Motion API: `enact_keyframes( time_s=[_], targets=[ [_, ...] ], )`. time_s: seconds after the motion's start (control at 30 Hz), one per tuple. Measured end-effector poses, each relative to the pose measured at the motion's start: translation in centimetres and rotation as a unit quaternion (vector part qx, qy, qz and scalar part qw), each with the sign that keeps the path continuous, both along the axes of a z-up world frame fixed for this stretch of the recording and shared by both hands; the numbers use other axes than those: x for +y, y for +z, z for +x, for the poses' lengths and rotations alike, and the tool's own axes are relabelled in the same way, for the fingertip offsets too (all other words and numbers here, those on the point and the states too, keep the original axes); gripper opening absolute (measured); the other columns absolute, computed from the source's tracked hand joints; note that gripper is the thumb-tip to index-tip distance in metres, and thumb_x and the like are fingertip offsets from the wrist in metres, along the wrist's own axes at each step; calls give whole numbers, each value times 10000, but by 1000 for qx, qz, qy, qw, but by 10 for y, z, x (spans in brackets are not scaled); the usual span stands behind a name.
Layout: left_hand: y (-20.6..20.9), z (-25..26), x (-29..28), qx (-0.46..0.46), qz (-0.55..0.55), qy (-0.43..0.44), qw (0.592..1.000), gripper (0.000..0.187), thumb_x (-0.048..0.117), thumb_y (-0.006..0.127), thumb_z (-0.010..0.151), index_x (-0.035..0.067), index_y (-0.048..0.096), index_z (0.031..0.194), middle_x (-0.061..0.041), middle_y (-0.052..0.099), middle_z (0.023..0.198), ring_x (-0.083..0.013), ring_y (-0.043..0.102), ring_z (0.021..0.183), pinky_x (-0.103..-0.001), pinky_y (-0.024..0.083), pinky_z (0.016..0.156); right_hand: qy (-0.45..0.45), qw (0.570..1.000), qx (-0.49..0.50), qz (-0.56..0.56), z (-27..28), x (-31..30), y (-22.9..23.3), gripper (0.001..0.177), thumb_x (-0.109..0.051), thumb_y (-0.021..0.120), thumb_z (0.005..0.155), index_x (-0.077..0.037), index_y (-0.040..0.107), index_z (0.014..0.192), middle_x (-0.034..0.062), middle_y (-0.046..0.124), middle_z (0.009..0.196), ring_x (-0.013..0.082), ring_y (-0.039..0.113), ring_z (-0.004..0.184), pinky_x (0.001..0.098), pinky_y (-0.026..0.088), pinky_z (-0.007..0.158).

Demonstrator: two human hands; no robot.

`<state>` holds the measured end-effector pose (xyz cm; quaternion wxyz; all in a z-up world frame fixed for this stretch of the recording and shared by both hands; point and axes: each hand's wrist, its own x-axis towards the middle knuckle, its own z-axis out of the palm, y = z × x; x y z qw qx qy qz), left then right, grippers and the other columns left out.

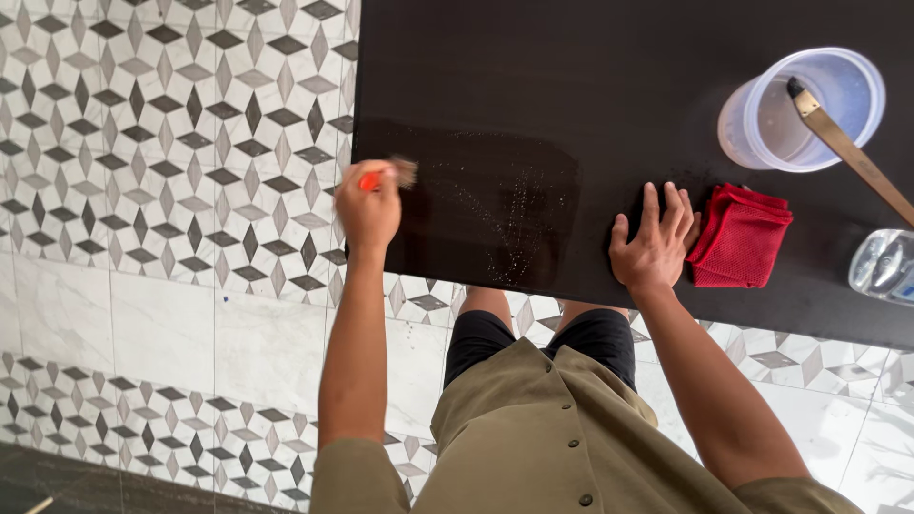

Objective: The person applies a liquid to a black table surface using a small brush and then wipes the area with a red cloth. They repeat this process, occasionally spraying the cloth with a liquid from a bottle, to clean the table surface.

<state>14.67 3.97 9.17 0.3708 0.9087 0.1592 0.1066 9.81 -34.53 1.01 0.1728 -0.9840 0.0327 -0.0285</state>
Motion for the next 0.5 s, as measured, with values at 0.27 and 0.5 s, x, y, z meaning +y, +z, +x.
enact_keyframes(
  time_s=[0.27,0.5],
  targets=[
    [2,-35,-122,-83,-133,-129,979,106,182,737,925,103,747,993,-85,738,1016,-277,741,914,-370,598,820,2,1000,-9,-5,0,0,1,612,-316,635,1000,-69,502,1544,183,366,1599,411,289,1521,598,202,1251],
    [-50,-44,-13,24,-184,244,952,182,247,759,910,68,773,937,-74,773,882,-201,715,777,-323,558,733,5,999,-44,-2,-2,1,-3,593,-320,640,1012,-70,516,1535,184,381,1595,418,310,1516,603,248,1240]
  ],
)
